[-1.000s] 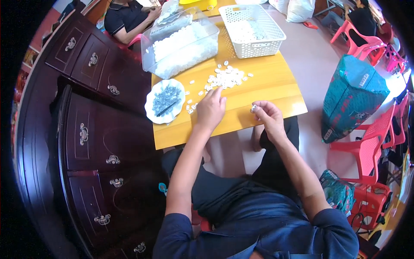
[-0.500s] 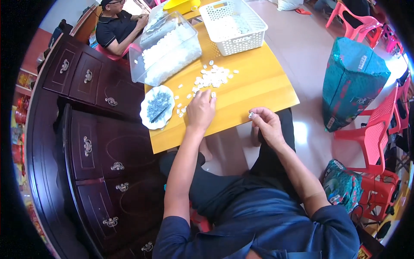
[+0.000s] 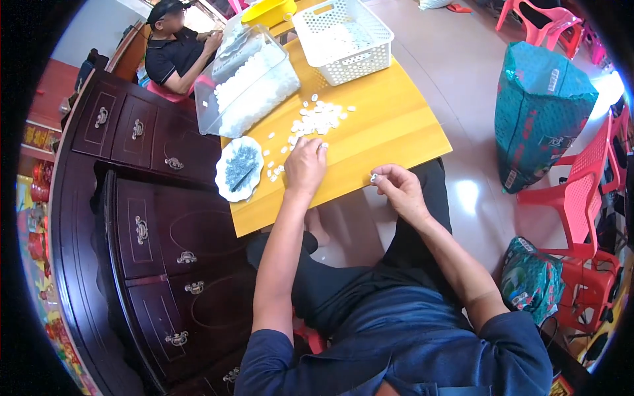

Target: Assembling small white plastic components by manually inserting metal pins into them.

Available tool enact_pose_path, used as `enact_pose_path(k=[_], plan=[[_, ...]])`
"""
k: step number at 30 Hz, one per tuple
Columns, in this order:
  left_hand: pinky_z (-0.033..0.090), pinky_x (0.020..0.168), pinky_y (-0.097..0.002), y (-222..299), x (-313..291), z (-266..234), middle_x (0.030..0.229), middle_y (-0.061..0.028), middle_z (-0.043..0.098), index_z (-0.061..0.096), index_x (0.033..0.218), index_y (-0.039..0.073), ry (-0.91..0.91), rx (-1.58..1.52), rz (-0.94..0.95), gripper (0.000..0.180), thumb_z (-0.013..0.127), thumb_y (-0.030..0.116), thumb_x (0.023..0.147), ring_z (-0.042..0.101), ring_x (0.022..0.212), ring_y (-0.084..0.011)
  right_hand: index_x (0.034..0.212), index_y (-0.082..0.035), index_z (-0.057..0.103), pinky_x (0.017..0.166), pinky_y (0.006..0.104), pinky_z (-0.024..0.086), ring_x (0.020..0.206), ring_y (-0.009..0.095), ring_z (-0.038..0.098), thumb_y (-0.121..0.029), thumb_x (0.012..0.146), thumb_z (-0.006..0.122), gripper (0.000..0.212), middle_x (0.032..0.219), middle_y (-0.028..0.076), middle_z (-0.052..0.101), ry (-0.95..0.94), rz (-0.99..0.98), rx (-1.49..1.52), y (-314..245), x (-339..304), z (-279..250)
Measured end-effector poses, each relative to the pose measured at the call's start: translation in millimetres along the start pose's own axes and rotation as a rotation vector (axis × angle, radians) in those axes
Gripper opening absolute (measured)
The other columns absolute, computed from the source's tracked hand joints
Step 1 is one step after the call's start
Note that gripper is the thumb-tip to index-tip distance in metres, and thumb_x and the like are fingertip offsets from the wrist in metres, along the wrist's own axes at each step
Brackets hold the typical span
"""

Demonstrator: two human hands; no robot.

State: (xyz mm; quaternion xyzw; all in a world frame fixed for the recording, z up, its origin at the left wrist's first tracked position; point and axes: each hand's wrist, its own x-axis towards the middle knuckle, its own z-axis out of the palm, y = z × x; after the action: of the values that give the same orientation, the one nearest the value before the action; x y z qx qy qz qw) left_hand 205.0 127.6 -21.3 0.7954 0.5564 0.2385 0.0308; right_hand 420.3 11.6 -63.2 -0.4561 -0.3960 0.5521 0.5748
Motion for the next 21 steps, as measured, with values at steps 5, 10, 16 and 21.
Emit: enact_pose_path(k=[5,10,16,21], plan=[[0.055,0.077,-0.0460,10.7,-5.1,8.1,0.099,-0.0133,0.067,0.071,0.101,0.006,-0.008,0.003,0.030,0.015,0.068,0.017,0.092,0.068,0.087,-0.0351,0.108,0.000,0.071,0.069,0.0219,0.052,0.077,0.005,0.062,-0.010,0.097,0.068,0.015,0.090,-0.001,0.070,-0.004,-0.008,0.011,-4.8,-4.8,-9.4],[0.053,0.062,-0.0326,34.7,-36.6,-0.7,0.082,-0.0079,0.070,0.070,0.098,0.003,-0.020,-0.460,-0.136,0.010,0.070,0.011,0.092,0.065,0.065,-0.0178,0.112,-0.003,0.069,0.074,0.0221,0.051,0.079,0.007,0.062,-0.012,0.098,0.067,0.016,0.094,0.001,0.071,0.025,0.090,0.174,-3.5,-3.7,-7.5],[0.051,0.057,-0.0251,88.6,-114.3,10.4,0.079,-0.0041,0.069,0.071,0.096,0.000,-0.113,-0.900,-0.137,0.008,0.073,0.003,0.089,0.064,0.064,-0.0079,0.111,-0.005,0.068,0.072,0.0216,0.052,0.078,0.009,0.064,-0.010,0.097,0.069,0.015,0.095,0.004,0.071,0.118,0.198,0.525,18.4,-4.3,13.2],[0.054,0.062,-0.0294,96.8,-147.3,24.9,0.084,-0.0127,0.069,0.070,0.097,-0.003,-0.143,-0.874,-0.133,0.010,0.073,0.000,0.087,0.070,0.070,-0.0194,0.113,-0.007,0.067,0.071,0.0210,0.054,0.077,0.008,0.065,-0.011,0.098,0.068,0.016,0.094,0.003,0.071,0.113,0.318,0.527,28.2,-14.4,28.1]])
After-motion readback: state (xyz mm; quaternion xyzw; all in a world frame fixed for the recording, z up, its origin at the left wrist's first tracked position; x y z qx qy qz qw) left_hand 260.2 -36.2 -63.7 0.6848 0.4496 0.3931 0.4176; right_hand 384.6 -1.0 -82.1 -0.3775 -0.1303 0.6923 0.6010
